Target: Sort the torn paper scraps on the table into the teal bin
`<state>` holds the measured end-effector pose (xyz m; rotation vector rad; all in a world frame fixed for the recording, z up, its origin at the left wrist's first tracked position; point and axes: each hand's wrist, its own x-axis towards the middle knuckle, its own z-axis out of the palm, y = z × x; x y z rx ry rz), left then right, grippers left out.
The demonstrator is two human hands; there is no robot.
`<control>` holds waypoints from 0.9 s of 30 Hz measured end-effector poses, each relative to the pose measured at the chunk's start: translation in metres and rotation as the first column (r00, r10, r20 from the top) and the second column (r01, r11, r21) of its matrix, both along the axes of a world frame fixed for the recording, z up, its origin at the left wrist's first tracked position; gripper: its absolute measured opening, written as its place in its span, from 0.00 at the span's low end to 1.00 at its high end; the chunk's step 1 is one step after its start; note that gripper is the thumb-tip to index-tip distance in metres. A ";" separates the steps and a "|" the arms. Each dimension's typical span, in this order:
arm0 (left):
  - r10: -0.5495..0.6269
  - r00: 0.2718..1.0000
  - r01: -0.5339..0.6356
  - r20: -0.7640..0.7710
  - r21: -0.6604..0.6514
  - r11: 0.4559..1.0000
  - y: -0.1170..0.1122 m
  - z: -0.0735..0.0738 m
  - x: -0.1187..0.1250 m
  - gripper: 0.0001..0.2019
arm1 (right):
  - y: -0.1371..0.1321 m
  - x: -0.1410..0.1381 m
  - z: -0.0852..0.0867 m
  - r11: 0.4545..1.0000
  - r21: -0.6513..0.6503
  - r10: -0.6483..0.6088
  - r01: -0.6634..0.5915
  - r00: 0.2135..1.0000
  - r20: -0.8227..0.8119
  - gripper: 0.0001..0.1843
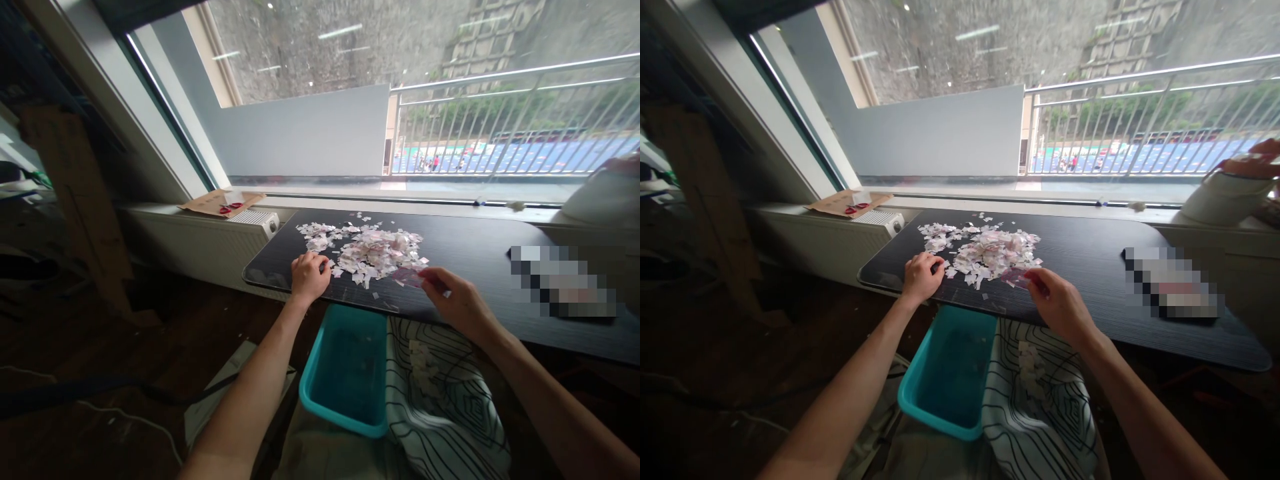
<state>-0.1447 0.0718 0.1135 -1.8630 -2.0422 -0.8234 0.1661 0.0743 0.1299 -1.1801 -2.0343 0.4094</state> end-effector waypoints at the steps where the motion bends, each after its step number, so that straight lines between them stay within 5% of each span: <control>1: 0.000 1.000 0.000 -0.001 0.000 1.000 0.000 0.000 0.000 0.06 | -0.005 -0.006 0.001 0.999 0.006 0.032 -0.032 0.999 0.010 0.12; 6: 0.004 1.000 -0.004 0.005 -0.003 1.000 -0.001 0.001 0.001 0.06 | -0.022 -0.025 -0.001 0.985 -0.030 0.170 -0.169 0.985 0.018 0.11; 12: 0.006 1.000 -0.006 0.016 -0.005 1.000 -0.001 0.000 0.002 0.06 | -0.029 -0.025 -0.004 0.987 -0.078 0.138 -0.139 0.990 -0.016 0.10; 17: 0.003 1.000 -0.003 0.009 -0.004 1.000 -0.001 0.000 0.002 0.06 | -0.040 -0.027 -0.001 0.958 -0.130 0.255 -0.257 0.967 -0.030 0.11; 19: 0.002 1.000 -0.002 0.007 -0.001 1.000 -0.001 0.000 0.002 0.06 | -0.029 -0.021 0.001 0.968 -0.094 0.229 -0.232 0.972 -0.046 0.11; 24: -0.004 1.000 0.004 0.007 0.013 1.000 -0.001 0.000 0.001 0.06 | 0.024 0.012 0.001 0.998 0.044 -0.054 0.053 0.999 0.005 0.14; 27: -0.007 1.000 0.006 0.007 0.020 1.000 0.000 -0.001 0.000 0.06 | 0.034 0.030 -0.004 0.999 -0.002 -0.039 0.040 0.998 0.042 0.14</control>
